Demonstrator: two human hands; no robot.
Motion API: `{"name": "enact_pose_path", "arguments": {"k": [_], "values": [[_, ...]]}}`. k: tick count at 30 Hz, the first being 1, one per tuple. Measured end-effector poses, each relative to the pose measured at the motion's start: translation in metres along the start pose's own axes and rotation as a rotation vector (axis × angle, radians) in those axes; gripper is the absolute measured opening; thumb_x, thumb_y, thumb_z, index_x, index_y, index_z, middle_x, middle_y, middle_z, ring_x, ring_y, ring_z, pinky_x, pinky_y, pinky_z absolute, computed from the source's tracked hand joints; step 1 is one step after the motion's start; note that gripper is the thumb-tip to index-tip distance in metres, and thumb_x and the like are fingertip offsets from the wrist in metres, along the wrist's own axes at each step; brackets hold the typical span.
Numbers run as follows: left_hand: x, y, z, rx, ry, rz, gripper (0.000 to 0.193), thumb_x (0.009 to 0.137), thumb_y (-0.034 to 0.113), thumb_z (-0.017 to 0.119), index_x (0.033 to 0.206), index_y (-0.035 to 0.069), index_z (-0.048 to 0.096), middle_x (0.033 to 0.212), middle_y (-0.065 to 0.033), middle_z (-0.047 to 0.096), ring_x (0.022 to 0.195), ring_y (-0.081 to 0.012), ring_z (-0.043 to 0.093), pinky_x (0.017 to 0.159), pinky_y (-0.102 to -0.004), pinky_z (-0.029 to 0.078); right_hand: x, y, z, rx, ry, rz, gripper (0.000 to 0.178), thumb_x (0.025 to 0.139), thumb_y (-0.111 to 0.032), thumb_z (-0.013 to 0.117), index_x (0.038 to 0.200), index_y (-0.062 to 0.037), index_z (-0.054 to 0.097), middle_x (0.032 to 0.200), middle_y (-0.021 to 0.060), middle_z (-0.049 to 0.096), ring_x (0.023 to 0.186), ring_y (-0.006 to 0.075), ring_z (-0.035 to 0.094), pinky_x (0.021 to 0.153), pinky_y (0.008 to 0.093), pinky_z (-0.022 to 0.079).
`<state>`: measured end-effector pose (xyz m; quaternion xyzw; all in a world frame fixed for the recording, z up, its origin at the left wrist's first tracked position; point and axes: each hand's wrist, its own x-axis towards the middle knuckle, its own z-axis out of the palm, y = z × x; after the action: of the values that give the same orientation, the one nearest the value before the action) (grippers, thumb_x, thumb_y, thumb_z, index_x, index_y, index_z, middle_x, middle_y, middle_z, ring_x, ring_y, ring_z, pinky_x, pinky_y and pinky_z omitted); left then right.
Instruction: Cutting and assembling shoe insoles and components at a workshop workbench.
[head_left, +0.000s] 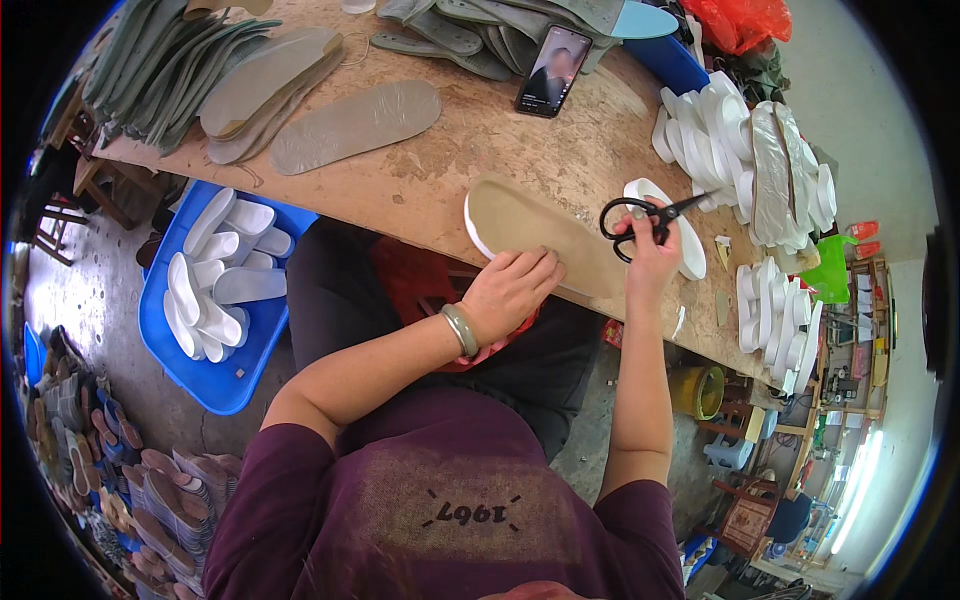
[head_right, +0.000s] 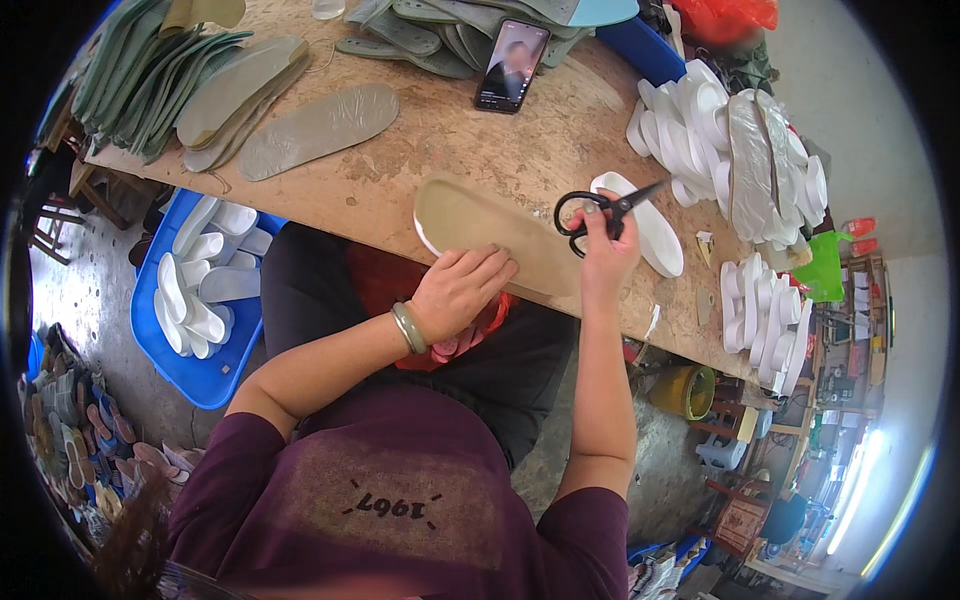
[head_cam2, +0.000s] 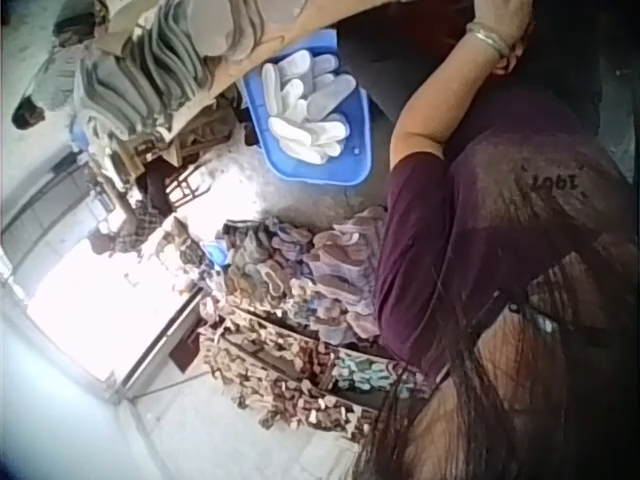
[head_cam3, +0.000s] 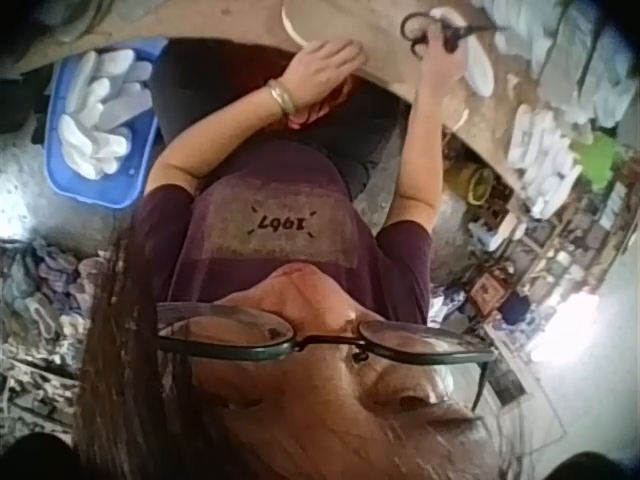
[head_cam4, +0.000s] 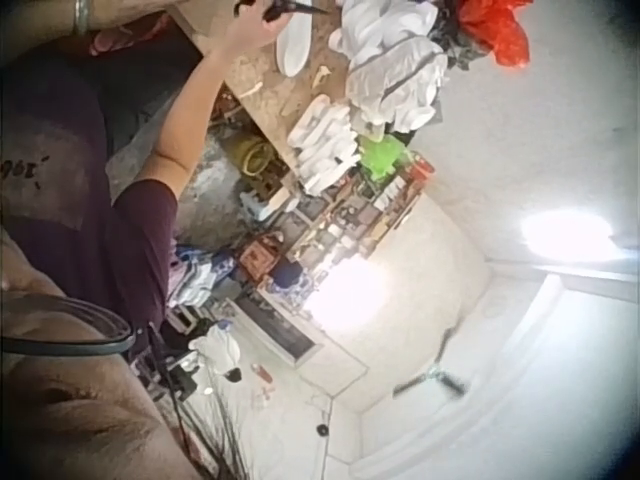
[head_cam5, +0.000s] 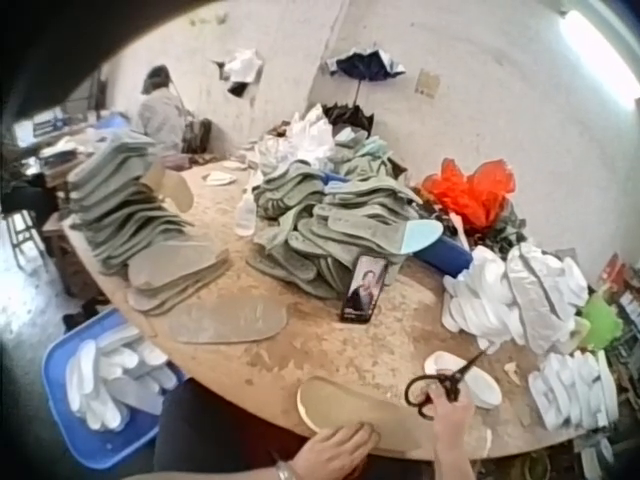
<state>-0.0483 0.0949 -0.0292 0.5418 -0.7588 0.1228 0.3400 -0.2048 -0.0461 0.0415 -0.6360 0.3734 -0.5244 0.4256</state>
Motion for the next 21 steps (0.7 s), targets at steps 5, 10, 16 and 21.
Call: {"name": "enact_pose_path", "arguments": {"k": [5,10,16,21], "values": [[0.001,0.01,-0.03,-0.011,-0.191,-0.16,0.045,0.08,0.028,0.069,0.117,0.005,0.059,0.118,-0.0071,0.056,0.114,-0.0202,0.052,0.091,-0.0314,0.041,-0.005,-0.022,-0.021,0.141,0.026,0.056,0.029,0.095,0.0,0.058,0.124,0.0021,0.053,0.09,0.0115,0.065,0.077,0.0198,0.065,0.074,0.0322,0.055],[0.021,-0.007,-0.049,-0.102,-0.29,-0.153,0.058,0.076,0.035,0.077,0.122,0.005,0.057,0.126,-0.01,0.054,0.12,-0.0261,0.049,0.096,-0.0382,0.04,-0.01,-0.028,-0.034,0.209,0.029,0.159,0.034,0.091,0.004,0.061,0.125,0.0035,0.054,0.1,0.0138,0.068,0.085,0.0242,0.068,0.078,0.0341,0.056],[0.011,-0.015,-0.039,0.028,-0.292,-0.102,0.066,0.076,0.035,0.079,0.132,0.013,0.054,0.142,-0.013,0.047,0.136,-0.0339,0.04,0.107,-0.0517,0.034,-0.014,-0.028,-0.026,0.281,0.03,-0.008,0.038,0.088,0.006,0.066,0.125,0.0029,0.058,0.102,0.0109,0.07,0.091,0.0217,0.07,0.087,0.0319,0.055],[0.008,-0.014,-0.034,0.044,-0.282,-0.122,0.065,0.075,0.035,0.079,0.134,0.02,0.055,0.144,-0.0135,0.046,0.137,-0.0337,0.039,0.109,-0.0533,0.033,-0.032,-0.007,-0.003,-0.013,-0.159,0.031,0.03,0.088,0.003,0.069,0.117,-0.0016,0.066,0.103,0.0078,0.071,0.09,0.0182,0.07,0.083,0.0327,0.056]]}}
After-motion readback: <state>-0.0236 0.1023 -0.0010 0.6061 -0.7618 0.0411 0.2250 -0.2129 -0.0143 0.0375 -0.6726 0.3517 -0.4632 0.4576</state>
